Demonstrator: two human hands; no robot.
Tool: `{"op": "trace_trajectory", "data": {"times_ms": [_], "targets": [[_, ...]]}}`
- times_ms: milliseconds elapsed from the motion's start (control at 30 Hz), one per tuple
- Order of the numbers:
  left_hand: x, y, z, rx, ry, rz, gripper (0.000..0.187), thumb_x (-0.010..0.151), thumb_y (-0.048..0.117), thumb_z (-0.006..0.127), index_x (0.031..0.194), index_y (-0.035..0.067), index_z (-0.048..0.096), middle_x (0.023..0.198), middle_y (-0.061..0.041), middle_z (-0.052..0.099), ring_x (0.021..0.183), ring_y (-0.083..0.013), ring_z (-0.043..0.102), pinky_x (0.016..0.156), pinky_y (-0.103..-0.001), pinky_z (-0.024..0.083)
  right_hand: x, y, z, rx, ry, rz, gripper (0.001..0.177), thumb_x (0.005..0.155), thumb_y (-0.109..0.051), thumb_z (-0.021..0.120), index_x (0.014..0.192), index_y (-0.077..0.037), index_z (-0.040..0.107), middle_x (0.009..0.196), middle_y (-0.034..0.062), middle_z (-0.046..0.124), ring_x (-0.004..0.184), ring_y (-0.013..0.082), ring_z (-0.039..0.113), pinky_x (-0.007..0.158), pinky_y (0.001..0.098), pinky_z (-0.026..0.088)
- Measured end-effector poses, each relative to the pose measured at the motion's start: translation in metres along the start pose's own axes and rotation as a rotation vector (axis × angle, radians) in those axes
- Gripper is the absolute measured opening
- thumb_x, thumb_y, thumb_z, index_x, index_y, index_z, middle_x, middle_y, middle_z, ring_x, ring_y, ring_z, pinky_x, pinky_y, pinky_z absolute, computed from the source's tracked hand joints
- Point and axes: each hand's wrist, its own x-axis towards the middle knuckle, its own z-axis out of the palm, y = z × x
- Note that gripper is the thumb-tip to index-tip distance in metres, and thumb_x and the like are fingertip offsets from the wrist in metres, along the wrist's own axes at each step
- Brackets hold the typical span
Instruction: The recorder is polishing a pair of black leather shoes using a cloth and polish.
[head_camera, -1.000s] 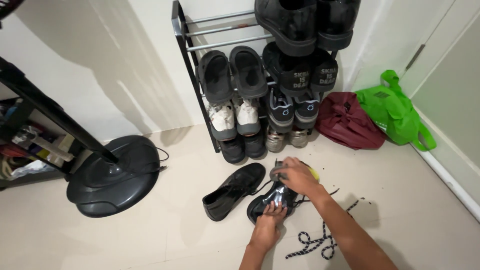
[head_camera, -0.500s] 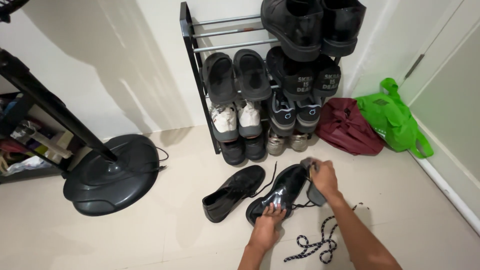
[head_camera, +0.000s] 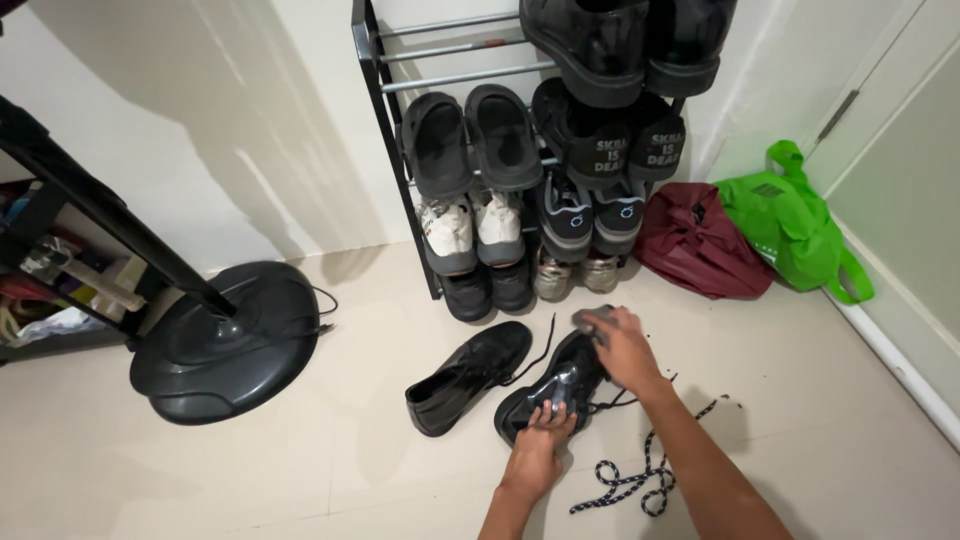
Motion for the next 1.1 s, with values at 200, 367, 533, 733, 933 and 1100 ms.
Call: {"op": "trace_trajectory", "data": {"times_ms": [200, 367, 533, 733, 933, 1100], "targets": [[0.005, 0.002, -0.003, 0.005, 0.031, -0.018, 0.070, 0.068, -0.014, 0.056, 0.134, 0.006, 0.066, 0.145, -0.017, 0.058, 0.140, -0.0380, 0.047, 0.116, -0.043, 0.038, 0.002, 0.058, 0.042, 0.126, 0.240, 0.251, 0.041, 0.089, -0.008, 0.067, 0.130, -0.005, 0.069, 0.100, 0.0266, 0.059, 0.089, 0.0413, 0.061, 0.085, 0.0462, 0.052], [0.012, -0.003, -0.012, -0.037, 0.025, -0.064, 0.069, 0.066, -0.012, 0.058, 0.132, 0.008, 0.066, 0.144, -0.015, 0.058, 0.138, -0.0384, 0.047, 0.112, -0.043, 0.041, -0.009, 0.073, 0.086, 0.187, 0.379, 0.279, 0.031, 0.094, -0.009, 0.064, 0.119, 0.008, 0.067, 0.069, 0.0335, 0.058, 0.058, 0.0452, 0.063, 0.062, 0.0485, 0.052], [0.018, -0.009, -0.018, -0.108, 0.027, -0.176, 0.069, 0.069, -0.012, 0.055, 0.131, 0.015, 0.069, 0.142, -0.010, 0.062, 0.137, -0.0313, 0.051, 0.110, -0.040, 0.044, -0.048, 0.068, 0.118, 0.156, 0.354, 0.306, 0.019, 0.094, -0.009, 0.063, 0.096, 0.009, 0.069, 0.077, 0.0312, 0.065, 0.072, 0.0470, 0.065, 0.066, 0.0510, 0.052], [0.036, 0.015, -0.068, -0.212, -0.079, -0.440, 0.062, 0.077, 0.000, 0.069, 0.137, 0.017, 0.065, 0.136, -0.014, 0.063, 0.126, -0.0318, 0.062, 0.109, -0.036, 0.048, -0.066, 0.071, 0.099, 0.120, 0.098, 0.288, 0.026, 0.089, -0.015, 0.067, 0.106, 0.005, 0.071, 0.096, 0.0330, 0.064, 0.090, 0.0476, 0.065, 0.082, 0.0493, 0.054], [0.054, -0.025, -0.028, -0.548, 0.140, -0.343, 0.083, 0.066, -0.017, 0.047, 0.146, 0.003, 0.051, 0.131, -0.025, 0.066, 0.132, -0.0296, 0.061, 0.108, -0.033, 0.046, -0.041, 0.089, 0.046, 0.271, 0.213, 0.411, 0.028, 0.094, -0.019, 0.061, 0.113, -0.002, 0.074, 0.101, 0.0278, 0.070, 0.094, 0.0417, 0.069, 0.085, 0.0451, 0.054], [0.059, 0.004, -0.033, -0.559, 0.160, -0.368, 0.081, 0.066, -0.017, 0.047, 0.144, 0.005, 0.055, 0.129, -0.023, 0.070, 0.125, -0.0298, 0.067, 0.108, -0.032, 0.047, -0.045, 0.179, 0.066, 0.833, 0.438, 0.782, 0.030, 0.102, -0.023, 0.059, 0.117, -0.001, 0.071, 0.105, 0.0185, 0.073, 0.097, 0.0362, 0.071, 0.083, 0.0458, 0.055]]}}
